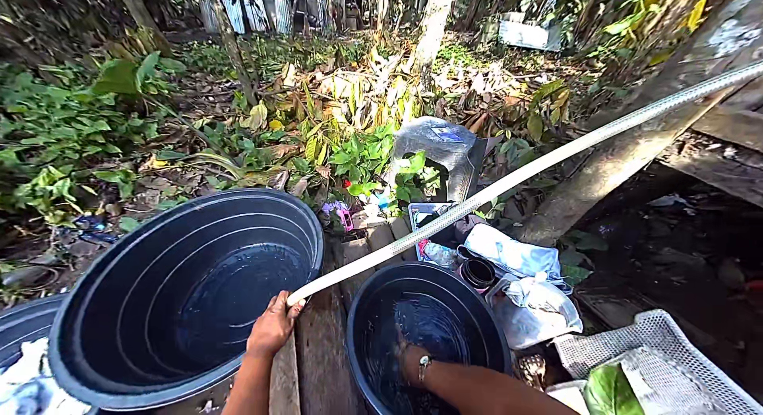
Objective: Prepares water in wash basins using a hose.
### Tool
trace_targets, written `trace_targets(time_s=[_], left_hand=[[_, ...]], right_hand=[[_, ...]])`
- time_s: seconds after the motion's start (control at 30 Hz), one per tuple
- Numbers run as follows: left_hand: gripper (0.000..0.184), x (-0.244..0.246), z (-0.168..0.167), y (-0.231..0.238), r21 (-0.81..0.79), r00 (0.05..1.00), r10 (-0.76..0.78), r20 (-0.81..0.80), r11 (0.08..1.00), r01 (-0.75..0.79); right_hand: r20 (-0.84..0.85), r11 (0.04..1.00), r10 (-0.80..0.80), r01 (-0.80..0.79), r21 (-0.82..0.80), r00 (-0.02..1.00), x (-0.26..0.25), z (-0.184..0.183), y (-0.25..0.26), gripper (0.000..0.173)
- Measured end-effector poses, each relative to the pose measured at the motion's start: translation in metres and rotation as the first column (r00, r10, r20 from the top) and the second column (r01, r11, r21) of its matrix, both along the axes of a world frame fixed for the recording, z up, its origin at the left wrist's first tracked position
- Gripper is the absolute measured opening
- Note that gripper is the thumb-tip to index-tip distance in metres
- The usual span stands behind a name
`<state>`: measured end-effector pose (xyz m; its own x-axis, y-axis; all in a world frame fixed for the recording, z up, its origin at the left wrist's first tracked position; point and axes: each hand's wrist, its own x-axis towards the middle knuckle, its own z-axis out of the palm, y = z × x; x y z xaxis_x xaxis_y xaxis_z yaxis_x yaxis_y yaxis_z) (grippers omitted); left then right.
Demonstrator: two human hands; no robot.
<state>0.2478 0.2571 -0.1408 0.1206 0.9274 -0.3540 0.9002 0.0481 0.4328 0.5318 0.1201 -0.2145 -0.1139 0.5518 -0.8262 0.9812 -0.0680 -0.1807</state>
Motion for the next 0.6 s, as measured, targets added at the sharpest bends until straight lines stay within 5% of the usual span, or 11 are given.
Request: trace_targets(time_s=[0.13, 0.2, 0.3, 0.37, 0.4, 0.47, 0.53, 0.6], left_hand=[[0.048, 0.003, 0.000, 0.000, 0.020, 1.000, 0.012, -0.025, 1.000, -0.012], [0.048, 0.002, -0.001, -0.001, 0.020, 0.999, 0.019, -0.031, 1.000, -0.019], [0.048, 0.002, -0.003, -0.001, 0.037, 0.999, 0.021, -0.024, 0.999, -0.020], [0.047, 0.003, -0.004, 0.000, 0.048, 0.999, 0.022, -0.023, 0.999, -0.021], [0.048, 0.003, -0.004, 0.000, 0.050, 0.999, 0.026, -0.021, 0.998, -0.025], [0.048, 0.004, -0.005, 0.000, 0.056, 0.999, 0.034, -0.016, 0.998, -0.033], [0.049, 0.003, -0.003, 0.000, 0.051, 0.999, 0.042, -0.023, 0.998, -0.041], [0.050, 0.002, -0.002, 0.000, 0.035, 0.999, 0.043, -0.023, 0.998, -0.042]], right_hand=[[0.018, 0.994, 0.113, -0.113, -0.011, 0.993, 0.002, 0.020, 0.011, 0.042], [-0.011, 0.988, 0.154, -0.153, 0.034, 0.988, 0.010, 0.036, 0.024, 0.041], [-0.129, 0.983, -0.149, 0.161, 0.092, 0.980, 0.032, 0.070, 0.041, 0.044], [-0.283, 0.885, -0.400, 0.447, 0.126, 0.872, 0.043, 0.094, 0.044, 0.051], [-0.361, 0.865, -0.379, 0.465, 0.189, 0.852, 0.045, 0.101, 0.044, 0.058], [-0.385, 0.923, -0.060, 0.199, 0.331, 0.921, 0.046, 0.104, 0.041, 0.067], [-0.197, 0.916, 0.266, -0.183, 0.358, 0.944, 0.038, 0.093, 0.037, 0.064], [-0.040, 0.916, 0.338, -0.319, 0.243, 0.940, 0.025, 0.073, 0.034, 0.063]])
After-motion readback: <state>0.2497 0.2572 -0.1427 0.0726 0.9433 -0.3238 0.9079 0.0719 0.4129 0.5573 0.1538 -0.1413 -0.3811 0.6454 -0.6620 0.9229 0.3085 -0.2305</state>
